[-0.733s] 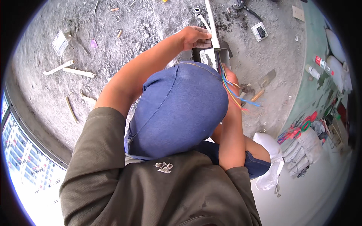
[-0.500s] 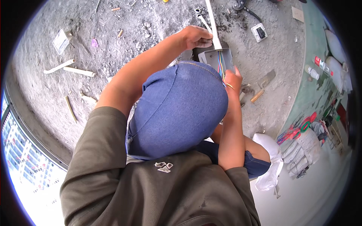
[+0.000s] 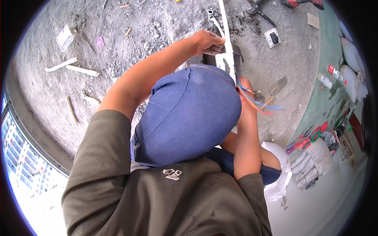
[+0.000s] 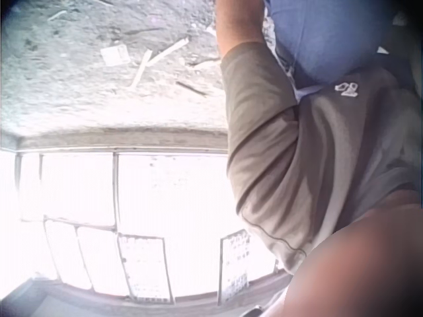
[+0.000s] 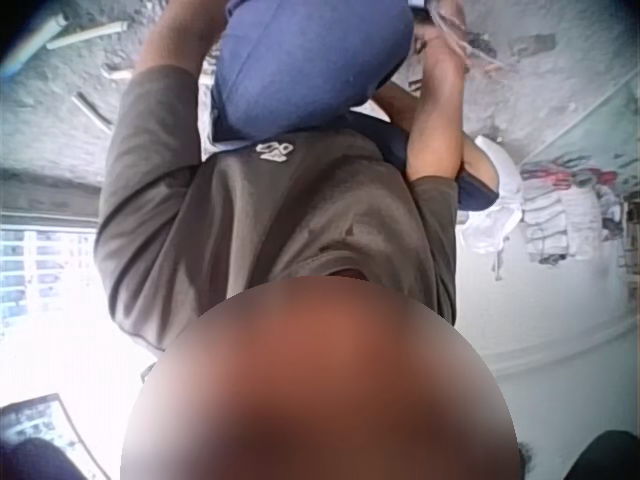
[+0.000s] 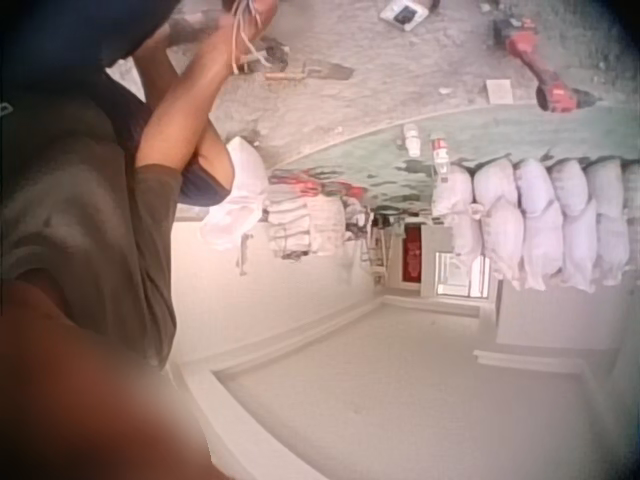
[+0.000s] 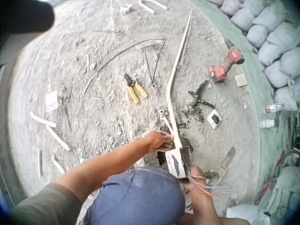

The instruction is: Installing electrical wires into a metal junction box on a concrete floor.

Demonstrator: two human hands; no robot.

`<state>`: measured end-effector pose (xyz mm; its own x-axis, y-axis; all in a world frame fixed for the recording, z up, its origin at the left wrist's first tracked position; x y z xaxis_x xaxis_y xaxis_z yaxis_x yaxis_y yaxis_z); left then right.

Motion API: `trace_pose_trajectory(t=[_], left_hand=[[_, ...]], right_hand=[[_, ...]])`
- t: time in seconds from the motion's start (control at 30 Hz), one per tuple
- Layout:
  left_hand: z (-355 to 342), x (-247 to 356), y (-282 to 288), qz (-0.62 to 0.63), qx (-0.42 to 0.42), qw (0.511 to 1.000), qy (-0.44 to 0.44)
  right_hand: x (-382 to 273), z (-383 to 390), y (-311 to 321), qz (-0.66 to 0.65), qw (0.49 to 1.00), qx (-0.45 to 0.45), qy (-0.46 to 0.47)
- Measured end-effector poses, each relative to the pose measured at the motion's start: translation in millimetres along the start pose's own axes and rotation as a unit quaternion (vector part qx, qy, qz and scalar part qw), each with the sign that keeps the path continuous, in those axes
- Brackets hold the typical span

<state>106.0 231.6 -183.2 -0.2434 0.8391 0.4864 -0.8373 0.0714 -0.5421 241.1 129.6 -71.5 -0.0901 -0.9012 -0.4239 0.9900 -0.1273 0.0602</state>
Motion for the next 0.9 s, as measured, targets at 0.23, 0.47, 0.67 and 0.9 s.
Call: trace_pose_trajectory(t=[0.23,0.47,0.67,0.9], left_hand=[[4,1,-5,-0.002,-0.027,1.0,-0.004],[4,-3,-3,0.025,-0.022,0.999,-0.017],[6,-1,-8,0.024,-0.006,0.999,-0.022],[2,-9,-9,0.091,-0.025,0.995,-0.01]], right_hand=[[26,-25,9,-0.116,0.987,-0.061,-0.092],[42,-25,5,-0.316,0.923,-0.04,-0.214],[0,-19,30,0.033,0.987,0.146,0.052],[63,-30,20,-0.314,0.922,-0.031,-0.226]])
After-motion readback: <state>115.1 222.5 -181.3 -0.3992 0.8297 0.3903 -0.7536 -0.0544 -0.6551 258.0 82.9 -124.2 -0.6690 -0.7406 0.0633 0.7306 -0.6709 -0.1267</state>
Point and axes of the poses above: each hand's wrist, its own z-axis away from the middle knuckle, its own y-axis out of the back of the hand, x = y × z, the point moved 8 cm from there along -z, towards the middle knuckle, and after that the axes turned 9 degrees about -y, right-handed, at the moved point
